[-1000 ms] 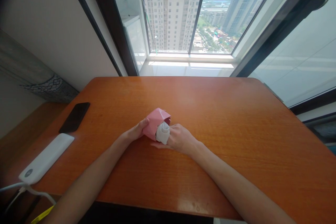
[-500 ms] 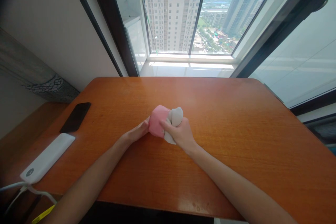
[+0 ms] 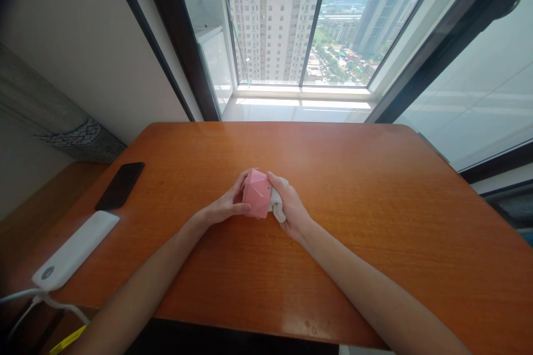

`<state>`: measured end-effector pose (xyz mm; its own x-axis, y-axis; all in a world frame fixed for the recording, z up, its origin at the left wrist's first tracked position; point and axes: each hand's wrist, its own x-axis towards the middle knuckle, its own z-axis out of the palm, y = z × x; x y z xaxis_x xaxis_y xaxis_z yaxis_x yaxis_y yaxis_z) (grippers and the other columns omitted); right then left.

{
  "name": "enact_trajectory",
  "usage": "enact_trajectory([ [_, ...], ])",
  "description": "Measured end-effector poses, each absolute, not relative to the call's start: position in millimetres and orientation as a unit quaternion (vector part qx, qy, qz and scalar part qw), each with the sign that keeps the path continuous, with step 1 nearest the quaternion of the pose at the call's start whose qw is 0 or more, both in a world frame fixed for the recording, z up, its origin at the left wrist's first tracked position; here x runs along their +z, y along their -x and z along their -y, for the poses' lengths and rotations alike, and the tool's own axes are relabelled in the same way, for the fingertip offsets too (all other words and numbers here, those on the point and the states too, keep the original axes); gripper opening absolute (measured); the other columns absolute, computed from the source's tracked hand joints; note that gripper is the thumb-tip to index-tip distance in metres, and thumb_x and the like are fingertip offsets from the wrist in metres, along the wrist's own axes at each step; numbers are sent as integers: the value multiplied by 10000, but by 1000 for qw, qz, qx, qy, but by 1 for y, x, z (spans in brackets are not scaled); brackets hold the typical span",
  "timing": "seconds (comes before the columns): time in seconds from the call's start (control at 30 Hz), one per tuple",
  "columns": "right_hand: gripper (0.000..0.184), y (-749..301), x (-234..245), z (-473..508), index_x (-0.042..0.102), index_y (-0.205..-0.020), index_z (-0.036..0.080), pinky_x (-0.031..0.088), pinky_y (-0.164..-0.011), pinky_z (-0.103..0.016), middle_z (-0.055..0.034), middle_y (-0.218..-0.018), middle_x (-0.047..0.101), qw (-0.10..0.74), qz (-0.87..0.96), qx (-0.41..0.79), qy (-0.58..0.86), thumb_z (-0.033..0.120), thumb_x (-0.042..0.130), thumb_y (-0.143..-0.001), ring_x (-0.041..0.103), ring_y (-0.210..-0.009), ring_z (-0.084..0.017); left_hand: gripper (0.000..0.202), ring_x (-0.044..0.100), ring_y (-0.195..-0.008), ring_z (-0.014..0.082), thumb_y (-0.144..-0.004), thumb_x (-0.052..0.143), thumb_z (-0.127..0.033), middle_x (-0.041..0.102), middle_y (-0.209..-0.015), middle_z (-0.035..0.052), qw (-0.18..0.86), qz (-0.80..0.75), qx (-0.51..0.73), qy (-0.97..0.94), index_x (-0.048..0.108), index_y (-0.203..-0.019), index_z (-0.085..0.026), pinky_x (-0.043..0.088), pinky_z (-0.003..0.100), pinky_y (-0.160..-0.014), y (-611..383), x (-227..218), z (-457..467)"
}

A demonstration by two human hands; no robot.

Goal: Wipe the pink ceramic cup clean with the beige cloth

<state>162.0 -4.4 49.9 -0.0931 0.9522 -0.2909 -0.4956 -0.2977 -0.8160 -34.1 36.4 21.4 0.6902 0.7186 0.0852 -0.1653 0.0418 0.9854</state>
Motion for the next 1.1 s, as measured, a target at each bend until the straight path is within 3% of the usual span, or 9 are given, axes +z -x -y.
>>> enact_trajectory([
  [0.13,551,-166,39,12,669,-739,207,383,-429,-244,10,-581,616,502,485,525,486,730,811,-835,493,-493,-124,927,461,-1543,399,-910,770,-649,511,-1645,157,673,-226,335,-619,387,-1651,-245,380,509,-1283,39,13,-39],
  [0.27,517,-174,27,13,673,-696,204,407,-500,-277,12,-594,616,472,726,266,424,667,863,-823,494,-528,-132,777,498,-1522,377,-976,624,-723,653,-1514,143,678,-224,345,-609,568,-1544,-196,325,497,-1318,42,-2,-42],
  [0.4,434,-179,25,9,676,-691,208,373,-520,-291,14,-585,624,409,874,-4,263,483,736,-1021,515,-524,-122,726,610,-1422,381,-974,592,-756,762,-1344,160,723,-218,342,-559,723,-1355,-152,379,493,-1288,41,-13,-42],
  [0.53,403,-179,29,8,655,-686,207,376,-524,-286,31,-577,618,387,886,-82,240,338,691,-1065,521,-508,-106,743,647,-1398,384,-958,608,-772,762,-1383,165,744,-218,339,-533,739,-1347,-152,401,505,-1283,39,-7,-40],
  [0.67,411,-176,30,15,672,-665,218,357,-508,-290,22,-573,631,415,862,1,291,416,731,-1020,520,-509,-114,935,538,-1537,390,-912,530,-903,652,-1571,172,764,-195,331,-519,674,-1483,-177,343,502,-1334,34,9,-35],
  [0.83,432,-168,46,22,644,-669,219,412,-479,-266,30,-573,606,488,638,360,475,530,920,-789,496,-509,-122,1026,447,-1600,410,-879,498,-942,547,-1672,172,762,-180,334,-524,517,-1635,-248,331,537,-1336,33,11,-32],
  [0.93,425,-164,57,16,660,-730,221,414,-434,-233,45,-584,622,515,415,582,473,562,903,-803,496,-480,-104,1046,354,-1647,416,-866,592,-904,427,-1754,154,747,-173,336,-548,380,-1704,-316,300,560,-1346,36,9,-33],
  [1.0,383,-164,59,8,707,-808,215,488,-468,-216,37,-649,691,517,284,684,430,543,904,-800,564,-503,-104,1146,309,-1662,425,-806,717,-872,353,-1788,146,726,-183,343,-567,292,-1731,-346,261,568,-1357,37,10,-35],
  [1.1,320,-165,54,-1,764,-910,196,589,-576,-202,4,-784,790,493,190,751,396,473,894,-817,679,-595,-118,1302,382,-1610,440,-712,933,-695,401,-1736,167,706,-219,337,-583,216,-1743,-351,293,583,-1332,35,13,-36],
])
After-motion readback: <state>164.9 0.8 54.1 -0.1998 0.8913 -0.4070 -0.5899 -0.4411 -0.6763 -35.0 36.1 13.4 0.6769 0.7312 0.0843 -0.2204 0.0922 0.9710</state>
